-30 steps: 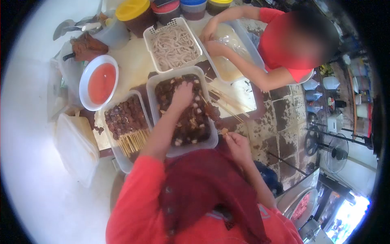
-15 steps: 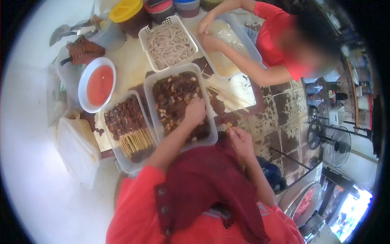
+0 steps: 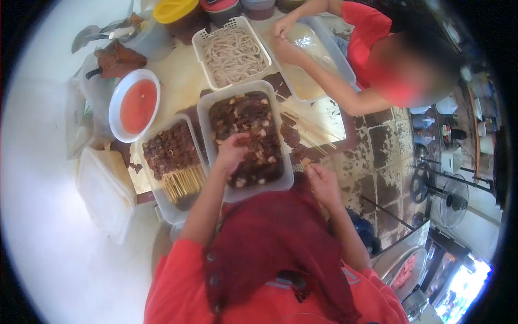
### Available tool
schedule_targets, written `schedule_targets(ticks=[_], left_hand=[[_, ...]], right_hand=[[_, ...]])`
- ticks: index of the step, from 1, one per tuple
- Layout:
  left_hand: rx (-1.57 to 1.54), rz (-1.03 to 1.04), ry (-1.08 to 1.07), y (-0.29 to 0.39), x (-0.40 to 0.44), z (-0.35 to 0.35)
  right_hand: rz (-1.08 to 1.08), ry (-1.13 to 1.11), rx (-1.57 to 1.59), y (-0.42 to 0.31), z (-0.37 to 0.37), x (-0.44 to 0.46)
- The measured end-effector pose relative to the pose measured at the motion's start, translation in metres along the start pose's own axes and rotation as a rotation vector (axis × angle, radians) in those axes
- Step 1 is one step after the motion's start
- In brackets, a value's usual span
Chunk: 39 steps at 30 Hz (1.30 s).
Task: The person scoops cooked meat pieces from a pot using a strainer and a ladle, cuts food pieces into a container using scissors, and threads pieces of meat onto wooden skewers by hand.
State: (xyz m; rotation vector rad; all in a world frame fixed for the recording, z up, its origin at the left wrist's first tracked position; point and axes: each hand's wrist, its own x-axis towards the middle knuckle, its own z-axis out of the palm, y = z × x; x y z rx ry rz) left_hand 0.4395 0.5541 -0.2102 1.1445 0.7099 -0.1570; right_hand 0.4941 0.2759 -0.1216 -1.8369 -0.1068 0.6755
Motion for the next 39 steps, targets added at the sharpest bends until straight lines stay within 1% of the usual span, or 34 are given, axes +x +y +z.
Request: schedule_targets(ticks=[1,4,7,10,11,13,14,16,17,19,20,22,23,26,28,31,32,34,35,37,38,39], left_hand=[[0.010,-0.003,0.019,0.002,-0.002,-0.003],[-0.141,0.011,0.038,-0.001,-0.001,-0.006],[-0.288,0.003,0.121,-0.004,-0.001,-0.005],[0.303,-0.054,0.297,0.007,-0.002,0.000],[0.622,0.168,0.371,0.009,-0.005,0.006],[1.250,0.633,0.503,0.011,-0.011,0.025],[1.240,0.672,0.368,0.009,-0.006,0.033],[1.212,0.744,0.099,-0.004,0.013,0.052],[1.141,0.631,0.020,-0.015,0.021,0.065],[1.126,0.443,0.099,-0.028,0.030,0.089],[1.132,0.403,0.138,-0.032,0.038,0.095],[1.142,0.314,0.211,-0.040,0.047,0.102],[1.133,0.329,0.204,-0.045,0.048,0.102],[1.093,0.372,0.185,-0.033,0.036,0.095],[1.031,0.397,0.167,-0.031,0.037,0.087],[0.615,-0.026,0.016,-0.017,0.032,0.066],[0.302,-0.067,-0.028,-0.013,0.027,0.056],[-0.323,-0.147,-0.103,-0.005,0.013,0.037],[-0.213,-0.109,-0.050,-0.001,0.010,0.033],[0.003,-0.030,0.054,0.007,0.006,0.028],[0.132,-0.004,0.108,-0.001,0.013,0.020],[0.158,-0.016,0.127,0.002,0.013,0.019]], right_hand=[[0.003,-0.012,-0.006,-0.005,0.001,0.000],[-0.030,-0.028,0.004,-0.010,0.006,0.002],[-0.029,-0.052,0.001,-0.010,0.007,0.002],[-0.033,-0.061,-0.035,-0.010,0.005,0.003],[-0.039,-0.059,-0.051,-0.010,0.004,0.002],[0.017,-0.046,-0.027,-0.012,0.002,0.000],[0.043,-0.042,-0.014,-0.013,0.002,0.001],[0.000,-0.021,-0.038,-0.012,0.001,0.001],[-0.022,-0.010,-0.051,-0.011,0.000,0.002],[0.028,-0.029,-0.040,-0.010,-0.003,0.002],[0.053,-0.036,-0.034,-0.010,-0.005,0.003],[0.001,-0.012,-0.043,-0.008,-0.007,-0.001],[-0.029,-0.005,-0.048,-0.008,-0.007,-0.001],[0.036,-0.002,-0.054,-0.007,-0.007,-0.001],[0.016,0.002,-0.038,-0.010,-0.006,-0.003],[-0.002,0.016,-0.034,-0.010,-0.009,-0.003],[-0.004,0.020,-0.033,-0.008,-0.008,-0.004],[0.059,0.015,-0.017,-0.008,-0.010,-0.004],[0.089,0.011,-0.011,-0.007,-0.010,-0.003],[0.039,0.011,-0.031,-0.007,-0.009,-0.001],[0.014,0.011,-0.043,-0.007,-0.008,-0.001],[0.018,0.002,-0.054,-0.008,-0.007,-0.001]])
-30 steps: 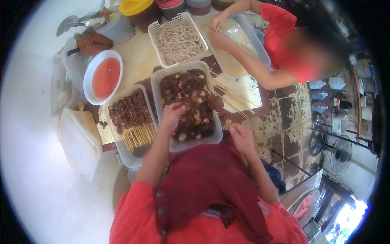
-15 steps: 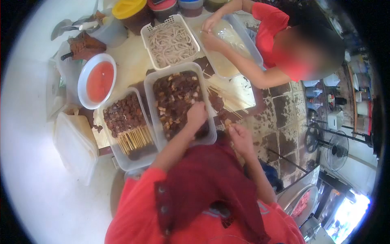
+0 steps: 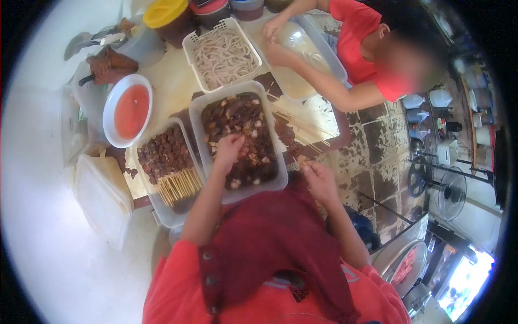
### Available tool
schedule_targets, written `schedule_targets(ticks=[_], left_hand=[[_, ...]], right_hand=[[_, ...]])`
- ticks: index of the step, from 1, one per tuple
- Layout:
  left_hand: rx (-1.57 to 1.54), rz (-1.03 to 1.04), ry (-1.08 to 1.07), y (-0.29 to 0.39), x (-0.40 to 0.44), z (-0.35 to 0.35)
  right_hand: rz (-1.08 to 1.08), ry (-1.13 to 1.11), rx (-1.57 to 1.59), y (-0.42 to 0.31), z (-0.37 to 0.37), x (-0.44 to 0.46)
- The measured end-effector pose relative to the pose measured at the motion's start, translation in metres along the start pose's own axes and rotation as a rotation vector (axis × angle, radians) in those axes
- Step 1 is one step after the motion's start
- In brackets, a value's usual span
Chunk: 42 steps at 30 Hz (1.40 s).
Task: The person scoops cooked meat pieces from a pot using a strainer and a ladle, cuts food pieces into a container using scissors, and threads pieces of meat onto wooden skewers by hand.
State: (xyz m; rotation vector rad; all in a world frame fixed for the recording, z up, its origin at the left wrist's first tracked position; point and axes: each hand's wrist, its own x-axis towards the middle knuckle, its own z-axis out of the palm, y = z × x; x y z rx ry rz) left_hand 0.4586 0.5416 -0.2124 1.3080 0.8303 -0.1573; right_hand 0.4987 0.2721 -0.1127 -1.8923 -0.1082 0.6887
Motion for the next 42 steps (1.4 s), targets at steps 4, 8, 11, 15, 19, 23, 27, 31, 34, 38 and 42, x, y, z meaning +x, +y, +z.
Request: schedule_targets(ticks=[4,8,11,15,19,23,27,31,34,38,42], left_hand=[[0.033,-0.028,0.093,0.007,0.010,-0.010],[0.350,0.015,0.219,0.012,0.009,-0.021],[0.440,0.000,0.189,0.003,0.014,-0.031],[0.897,0.417,0.302,0.018,-0.006,-0.021],[1.130,0.466,0.132,0.017,0.007,0.041],[1.279,0.614,0.233,-0.008,0.028,0.078],[1.373,0.580,0.235,-0.005,0.046,0.081],[1.065,0.631,0.087,-0.010,0.064,0.039],[0.044,-0.038,-0.186,0.021,0.034,0.023],[-0.555,-0.058,-0.319,0.031,0.008,-0.001],[-0.715,0.013,-0.349,0.031,-0.002,-0.003]], right_hand=[[-0.035,-0.004,-0.008,-0.005,0.004,0.001],[-0.032,0.007,0.021,-0.002,0.004,0.000],[0.018,-0.015,0.024,0.002,0.004,0.001],[-0.073,0.004,0.080,-0.002,0.007,0.000],[-0.053,-0.040,0.003,0.003,0.005,0.000],[0.100,-0.060,0.062,-0.018,0.000,-0.006],[-0.053,0.001,0.021,-0.015,-0.005,-0.010],[-0.030,0.023,0.035,-0.007,-0.006,-0.010],[-0.045,0.038,-0.046,-0.017,-0.006,-0.012],[-0.038,-0.005,-0.057,-0.014,0.003,-0.009],[-0.038,-0.095,0.071,-0.013,0.014,-0.009]])
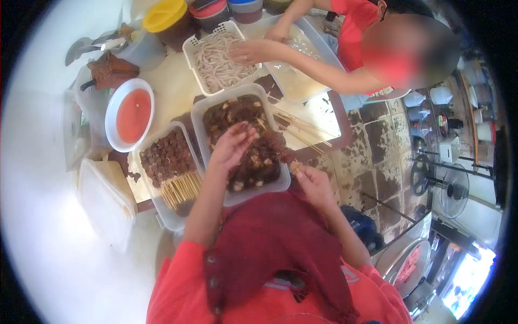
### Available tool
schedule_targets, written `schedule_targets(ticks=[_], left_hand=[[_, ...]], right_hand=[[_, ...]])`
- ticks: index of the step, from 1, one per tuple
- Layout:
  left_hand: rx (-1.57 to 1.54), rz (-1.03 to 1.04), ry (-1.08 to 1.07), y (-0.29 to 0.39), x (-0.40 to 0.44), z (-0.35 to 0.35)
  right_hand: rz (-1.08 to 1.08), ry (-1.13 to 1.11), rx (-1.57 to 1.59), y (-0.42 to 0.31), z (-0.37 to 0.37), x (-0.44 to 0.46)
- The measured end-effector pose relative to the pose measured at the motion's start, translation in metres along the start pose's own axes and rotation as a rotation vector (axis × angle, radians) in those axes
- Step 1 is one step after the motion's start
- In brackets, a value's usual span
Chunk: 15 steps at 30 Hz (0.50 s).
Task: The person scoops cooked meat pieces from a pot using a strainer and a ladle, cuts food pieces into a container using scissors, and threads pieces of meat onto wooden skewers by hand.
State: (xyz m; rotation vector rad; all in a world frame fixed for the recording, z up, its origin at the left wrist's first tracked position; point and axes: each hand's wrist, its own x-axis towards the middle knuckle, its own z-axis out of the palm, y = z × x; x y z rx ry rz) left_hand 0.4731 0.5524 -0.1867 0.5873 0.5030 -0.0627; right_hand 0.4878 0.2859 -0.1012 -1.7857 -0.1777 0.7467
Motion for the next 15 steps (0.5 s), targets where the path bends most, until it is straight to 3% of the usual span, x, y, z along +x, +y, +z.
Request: schedule_targets(ticks=[3,6,15], left_hand=[[-0.027,0.048,0.128,-0.003,-0.002,0.008],[-0.078,0.107,0.005,0.000,0.000,0.015],[-0.123,0.088,-0.008,0.004,0.001,0.023]], right_hand=[[0.007,-0.034,0.027,0.000,0.002,-0.001],[0.012,-0.051,0.010,-0.003,0.002,-0.003],[-0.007,-0.048,0.021,-0.007,0.002,-0.005]])
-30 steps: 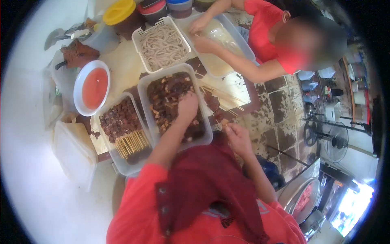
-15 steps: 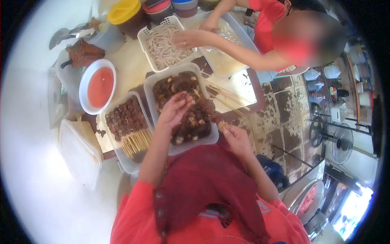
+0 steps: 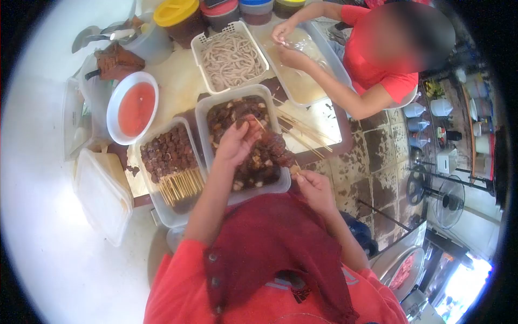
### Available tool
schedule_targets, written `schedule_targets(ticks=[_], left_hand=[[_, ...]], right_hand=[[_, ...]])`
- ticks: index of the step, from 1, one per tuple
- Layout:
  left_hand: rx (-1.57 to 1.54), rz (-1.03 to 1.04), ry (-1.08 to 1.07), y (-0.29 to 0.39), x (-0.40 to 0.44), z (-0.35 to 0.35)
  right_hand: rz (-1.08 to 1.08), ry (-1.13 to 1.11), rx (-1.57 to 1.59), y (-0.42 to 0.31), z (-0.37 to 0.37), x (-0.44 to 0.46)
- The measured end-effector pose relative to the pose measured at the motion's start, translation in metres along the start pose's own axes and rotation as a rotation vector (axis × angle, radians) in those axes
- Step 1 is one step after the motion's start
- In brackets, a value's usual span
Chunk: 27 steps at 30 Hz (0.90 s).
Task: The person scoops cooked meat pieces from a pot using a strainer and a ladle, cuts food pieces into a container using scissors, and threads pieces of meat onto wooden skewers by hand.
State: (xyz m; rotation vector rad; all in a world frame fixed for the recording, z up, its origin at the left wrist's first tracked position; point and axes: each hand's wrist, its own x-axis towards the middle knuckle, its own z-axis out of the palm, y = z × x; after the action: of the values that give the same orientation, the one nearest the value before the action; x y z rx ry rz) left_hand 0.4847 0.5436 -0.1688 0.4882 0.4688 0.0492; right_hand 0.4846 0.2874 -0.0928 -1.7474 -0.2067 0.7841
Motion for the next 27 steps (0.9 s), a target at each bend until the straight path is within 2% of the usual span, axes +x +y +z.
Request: schedule_targets(ticks=[3,6,9,15,17,23,27], left_hand=[[-0.026,-0.048,0.088,0.000,0.002,-0.002],[-0.104,0.048,0.252,-0.002,-0.006,0.019],[-0.190,0.053,0.144,-0.003,-0.005,0.014],[0.030,0.082,0.180,-0.004,-0.010,0.010],[0.033,0.093,0.228,-0.005,-0.009,0.009],[0.031,0.118,0.266,-0.004,-0.009,0.011],[0.016,0.150,0.238,-0.005,-0.009,0.009]], right_hand=[[0.018,-0.002,-0.019,-0.004,0.003,-0.001],[0.018,-0.029,-0.037,-0.003,0.007,-0.003],[0.040,-0.072,-0.039,0.003,0.008,-0.004],[0.071,-0.069,-0.157,-0.003,0.008,-0.003],[0.098,-0.086,-0.195,-0.011,0.007,-0.005],[-0.024,-0.089,-0.198,-0.015,0.012,-0.011],[0.028,-0.053,-0.206,-0.007,0.013,-0.008]])
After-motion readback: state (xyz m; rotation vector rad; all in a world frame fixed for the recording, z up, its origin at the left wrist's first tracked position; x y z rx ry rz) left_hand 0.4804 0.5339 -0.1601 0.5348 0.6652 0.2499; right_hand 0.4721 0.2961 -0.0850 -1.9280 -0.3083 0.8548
